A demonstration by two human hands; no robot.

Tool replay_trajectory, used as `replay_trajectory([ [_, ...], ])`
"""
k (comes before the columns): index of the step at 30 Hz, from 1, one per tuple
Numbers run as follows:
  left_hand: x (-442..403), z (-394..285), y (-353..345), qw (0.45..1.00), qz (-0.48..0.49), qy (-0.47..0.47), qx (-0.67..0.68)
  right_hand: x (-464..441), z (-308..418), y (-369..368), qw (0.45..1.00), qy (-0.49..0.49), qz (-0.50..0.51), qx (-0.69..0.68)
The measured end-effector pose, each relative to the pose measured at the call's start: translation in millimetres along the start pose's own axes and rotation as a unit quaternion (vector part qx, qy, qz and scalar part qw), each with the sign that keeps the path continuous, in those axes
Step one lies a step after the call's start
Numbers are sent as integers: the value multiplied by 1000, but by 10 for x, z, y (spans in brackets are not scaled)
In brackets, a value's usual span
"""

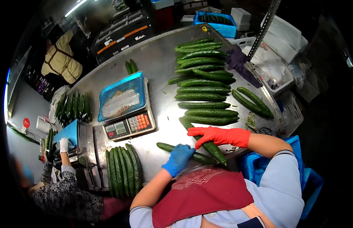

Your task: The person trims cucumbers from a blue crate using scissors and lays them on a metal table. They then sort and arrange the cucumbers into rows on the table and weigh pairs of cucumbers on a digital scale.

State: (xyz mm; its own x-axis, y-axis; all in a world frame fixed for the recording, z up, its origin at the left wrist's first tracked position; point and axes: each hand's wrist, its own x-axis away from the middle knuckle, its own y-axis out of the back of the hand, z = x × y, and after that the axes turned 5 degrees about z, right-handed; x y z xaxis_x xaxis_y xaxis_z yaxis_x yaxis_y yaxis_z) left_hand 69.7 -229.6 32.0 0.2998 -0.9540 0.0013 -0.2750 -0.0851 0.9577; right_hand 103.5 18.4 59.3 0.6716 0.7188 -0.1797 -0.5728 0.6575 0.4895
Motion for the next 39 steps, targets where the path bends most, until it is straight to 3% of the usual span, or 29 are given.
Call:
replay_trajectory([
  [1, -11, -29, -183, 1000, -10, -4, -8, -20, -4, -47, 1000, -9, 26, 12],
  [2, -28, -59, -344, 999, -16, 15, -23, -13, 32, -86, 989, -142, 31, -12],
  [5, -17, -159, -486, 990, -119, 68, -22, 37, -486, -253, 987, -40, 65, 138],
  [6, 12, -173, -444, 985, -151, 85, -19, -11, -451, -258, 990, -122, 60, 39],
  [9, 146, -214, -255, 969, -197, 145, 24, -52, -601, -198, 983, -7, 71, 167],
  [10, 231, -230, -232, 956, -239, 168, 7, -60, -622, -209, 988, -6, 40, 148],
  [12, 396, -194, -352, 930, -164, 272, 185, 2, -673, -361, 972, -85, -128, 176],
  [13, 460, -178, -476, 898, -125, 320, 274, 35, -755, -444, 956, -116, -217, 160],
  [14, 490, -79, -775, 802, -127, 336, 476, -25, -667, -551, 940, -194, -277, 56],
  [15, 452, -106, -784, 719, -122, 348, 589, -127, -473, -530, 907, -343, -221, -106],
  [17, 239, -108, -751, 516, -107, 345, 777, -130, -654, -678, 945, -228, -192, 131],
  [18, 143, -40, -870, 551, -59, 341, 759, -186, -640, -697, 941, -251, -190, 125],
  [21, -21, -61, -725, 516, -71, 423, 742, -292, -608, -622, 941, -295, -164, -13],
  [24, -20, -6, -776, 503, -67, 422, 752, -351, -490, -555, 942, -295, -145, 71],
  [25, -22, 4, -762, 495, -67, 421, 757, -387, -439, -522, 945, -295, -139, 5],
  [28, -71, -51, -712, 454, -139, 389, 789, -474, -363, -474, 941, -270, -134, -157],
  [31, -83, -7, -713, 493, -276, 299, 769, -597, -295, -487, 927, -211, -190, -244],
  [32, -47, 53, -681, 541, -307, 273, 734, -651, -225, -515, 916, -201, -218, -269],
  [33, -23, 114, -557, 543, -317, 244, 739, -715, -134, -532, 903, -192, -247, -294],
  [35, 77, 168, -220, 522, -323, 239, 752, -843, -69, -569, 859, -171, -249, -413],
  [37, 223, 227, 21, 450, -289, 223, 815, -1002, 4, -639, 829, -138, -285, -460],
  [39, 384, 343, -104, 368, -253, 216, 868, -1106, 111, -666, 847, -135, -296, -420],
])
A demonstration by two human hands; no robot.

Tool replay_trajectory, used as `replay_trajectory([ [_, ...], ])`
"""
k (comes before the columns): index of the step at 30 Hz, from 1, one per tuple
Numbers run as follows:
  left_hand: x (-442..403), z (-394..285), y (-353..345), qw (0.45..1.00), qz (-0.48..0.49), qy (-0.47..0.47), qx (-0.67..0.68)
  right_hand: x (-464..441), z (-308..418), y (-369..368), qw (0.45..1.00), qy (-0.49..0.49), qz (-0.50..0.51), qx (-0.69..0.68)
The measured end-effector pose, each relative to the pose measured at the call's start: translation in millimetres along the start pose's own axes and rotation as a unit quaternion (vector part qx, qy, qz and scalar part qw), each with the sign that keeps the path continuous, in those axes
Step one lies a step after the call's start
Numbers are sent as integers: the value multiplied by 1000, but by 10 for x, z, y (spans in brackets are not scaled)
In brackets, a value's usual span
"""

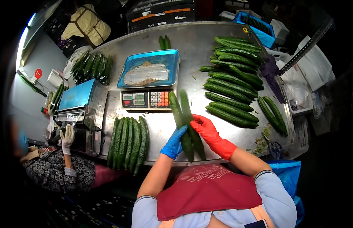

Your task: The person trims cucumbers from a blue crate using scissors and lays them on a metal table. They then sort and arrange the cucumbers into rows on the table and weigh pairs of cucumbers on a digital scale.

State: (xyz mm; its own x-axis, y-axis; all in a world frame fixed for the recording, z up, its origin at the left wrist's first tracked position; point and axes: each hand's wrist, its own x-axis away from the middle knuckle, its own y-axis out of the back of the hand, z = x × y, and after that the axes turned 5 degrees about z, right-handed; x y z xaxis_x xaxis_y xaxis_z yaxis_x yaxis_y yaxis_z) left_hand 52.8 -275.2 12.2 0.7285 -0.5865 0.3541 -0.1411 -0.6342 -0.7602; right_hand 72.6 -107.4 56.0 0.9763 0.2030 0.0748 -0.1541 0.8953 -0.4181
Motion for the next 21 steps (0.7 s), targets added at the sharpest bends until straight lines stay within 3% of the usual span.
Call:
replay_trajectory([
  [3, 106, 22, 173, 994, 33, 47, 91, -30, -57, -119, 997, 27, -9, 69],
  [6, 171, 36, 225, 996, 31, 25, 81, -28, -48, -199, 997, 18, -21, 71],
  [10, 228, -156, 87, 993, 36, -3, -110, 30, -63, -317, 995, -56, -58, 58],
  [13, 353, -209, 94, 983, -15, 13, -180, 6, -240, -276, 992, -126, -9, -2],
  [16, 417, -202, 239, 974, -75, 34, -209, -121, -375, -318, 977, -207, -15, 49],
  [17, 464, -201, 257, 966, -107, 13, -234, -160, -403, -374, 974, -215, -29, 67],
  [20, 623, -307, 359, 930, -205, 67, -299, -229, -434, -568, 968, -240, -20, 76],
  [21, 661, -329, 465, 916, -208, 60, -339, -297, -648, -541, 961, -216, -25, 170],
])
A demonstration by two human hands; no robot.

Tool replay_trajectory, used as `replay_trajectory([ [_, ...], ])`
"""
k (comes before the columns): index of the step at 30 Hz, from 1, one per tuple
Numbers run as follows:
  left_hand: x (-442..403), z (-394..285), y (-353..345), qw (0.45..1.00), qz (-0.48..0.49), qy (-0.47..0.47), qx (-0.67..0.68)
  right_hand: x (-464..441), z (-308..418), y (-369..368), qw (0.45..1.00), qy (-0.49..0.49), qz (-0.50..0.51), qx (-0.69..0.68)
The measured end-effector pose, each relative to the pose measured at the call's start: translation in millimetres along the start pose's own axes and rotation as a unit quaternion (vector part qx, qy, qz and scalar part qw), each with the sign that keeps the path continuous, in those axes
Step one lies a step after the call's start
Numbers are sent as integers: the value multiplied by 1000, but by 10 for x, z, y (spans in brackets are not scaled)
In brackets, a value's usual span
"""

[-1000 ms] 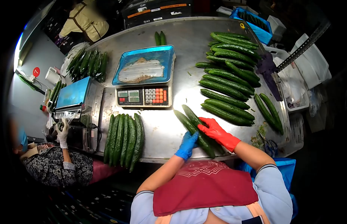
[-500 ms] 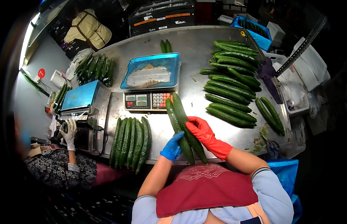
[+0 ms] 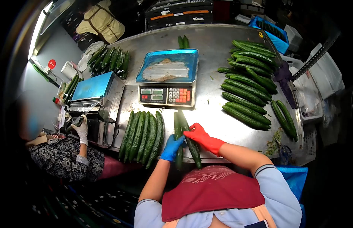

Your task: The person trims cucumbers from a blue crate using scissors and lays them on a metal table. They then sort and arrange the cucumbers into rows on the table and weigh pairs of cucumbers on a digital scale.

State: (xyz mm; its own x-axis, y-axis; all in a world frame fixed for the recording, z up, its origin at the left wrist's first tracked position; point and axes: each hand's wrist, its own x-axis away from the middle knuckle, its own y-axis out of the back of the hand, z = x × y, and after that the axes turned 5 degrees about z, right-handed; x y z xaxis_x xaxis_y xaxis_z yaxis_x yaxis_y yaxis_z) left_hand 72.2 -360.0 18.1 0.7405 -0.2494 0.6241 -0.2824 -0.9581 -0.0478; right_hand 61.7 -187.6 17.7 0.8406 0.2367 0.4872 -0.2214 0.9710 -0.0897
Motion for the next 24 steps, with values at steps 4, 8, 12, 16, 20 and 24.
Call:
replay_trajectory([
  [4, -144, 461, 247, 875, -216, -195, -387, -227, -292, -180, 996, 20, -39, 76],
  [8, -57, 583, 278, 890, -169, -217, -363, -245, -237, -265, 998, -47, 22, -20],
  [12, 121, 458, 276, 899, -146, -180, -372, -361, -231, -355, 999, -22, 24, -34],
  [16, 178, 496, 378, 837, -164, -186, -488, -497, -321, -386, 996, -4, 50, -78],
  [20, 310, 238, -39, 800, -169, -165, -551, -445, -335, -328, 989, 1, 94, -117],
  [24, 290, 298, -122, 761, -187, -109, -612, -267, -340, -219, 987, 82, 91, -99],
])
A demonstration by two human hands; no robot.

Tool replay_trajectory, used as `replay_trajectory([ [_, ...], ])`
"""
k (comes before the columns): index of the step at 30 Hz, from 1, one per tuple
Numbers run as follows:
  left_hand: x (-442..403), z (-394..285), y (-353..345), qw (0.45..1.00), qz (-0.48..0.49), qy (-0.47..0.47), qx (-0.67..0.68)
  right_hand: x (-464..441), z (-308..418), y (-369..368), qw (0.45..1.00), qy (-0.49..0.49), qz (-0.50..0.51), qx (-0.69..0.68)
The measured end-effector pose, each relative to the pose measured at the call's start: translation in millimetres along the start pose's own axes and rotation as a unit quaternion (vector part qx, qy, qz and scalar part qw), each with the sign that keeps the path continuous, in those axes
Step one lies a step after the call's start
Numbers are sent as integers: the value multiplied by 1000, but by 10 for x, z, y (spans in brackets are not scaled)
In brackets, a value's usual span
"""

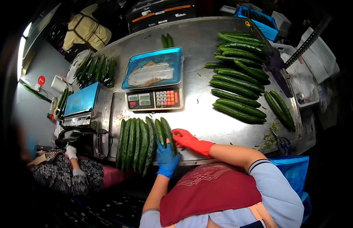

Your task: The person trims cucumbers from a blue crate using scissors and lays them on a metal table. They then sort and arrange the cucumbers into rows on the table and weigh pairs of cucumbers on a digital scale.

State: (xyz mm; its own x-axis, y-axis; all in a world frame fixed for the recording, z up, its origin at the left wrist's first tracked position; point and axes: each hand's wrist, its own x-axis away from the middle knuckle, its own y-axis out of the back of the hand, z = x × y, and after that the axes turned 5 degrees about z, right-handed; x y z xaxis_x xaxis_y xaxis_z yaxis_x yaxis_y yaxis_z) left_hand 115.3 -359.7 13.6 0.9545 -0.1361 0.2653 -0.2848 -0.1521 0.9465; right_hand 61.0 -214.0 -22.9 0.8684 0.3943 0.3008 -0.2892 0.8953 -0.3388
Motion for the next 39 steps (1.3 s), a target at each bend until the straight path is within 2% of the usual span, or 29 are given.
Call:
replay_trajectory([
  [2, 13, -20, 134, 999, 45, 1, 4, 100, 69, 143, 986, 60, 12, 155],
  [3, 36, 7, 212, 998, 60, -12, -13, 99, -18, 197, 932, 215, -26, 290],
  [5, 33, 166, 121, 998, 37, -59, -9, 217, -85, 268, 896, 287, -1, 340],
  [6, 20, 192, 80, 997, 29, -63, -14, 355, 6, 306, 917, 234, 32, 322],
  [7, 12, 209, 49, 998, 21, -63, -20, 502, 79, 367, 916, 209, 34, 342],
  [9, 6, 193, 59, 998, 12, -45, -33, 719, 111, 674, 884, 240, -18, 401],
  [11, 4, 136, 98, 998, 18, -23, -56, 960, 327, 1157, 837, 240, -125, 476],
  [13, 12, 93, 112, 999, 17, -18, -48, 1208, 632, 1687, 774, 239, -227, 541],
  [15, 24, 137, 78, 998, -8, -31, -49, 1459, 834, 2022, 595, 154, -335, 714],
  [17, 9, 126, 89, 998, -15, -32, -48, 1586, 624, 2349, 555, 90, -328, 759],
  [20, -39, 136, -23, 998, -36, -38, -33, 1617, 823, 2215, 657, -119, -213, 713],
  [21, -46, 156, -66, 998, -46, -41, -30, 1582, 754, 2202, 685, -128, -206, 687],
  [26, -9, 89, -78, 997, -58, -27, -30, 1395, 589, 1900, 723, -114, -216, 646],
  [29, -18, 94, -118, 998, -49, -2, -46, 1276, 649, 1650, 784, -109, -151, 592],
  [33, -23, 109, -138, 996, -76, -20, -49, 1103, 734, 1144, 838, -71, -16, 541],
  [37, -15, 115, -162, 994, -91, -21, -52, 834, 699, 669, 839, -42, 15, 542],
  [39, -4, 131, -157, 997, -77, -13, -27, 758, 651, 492, 835, -56, -7, 547],
])
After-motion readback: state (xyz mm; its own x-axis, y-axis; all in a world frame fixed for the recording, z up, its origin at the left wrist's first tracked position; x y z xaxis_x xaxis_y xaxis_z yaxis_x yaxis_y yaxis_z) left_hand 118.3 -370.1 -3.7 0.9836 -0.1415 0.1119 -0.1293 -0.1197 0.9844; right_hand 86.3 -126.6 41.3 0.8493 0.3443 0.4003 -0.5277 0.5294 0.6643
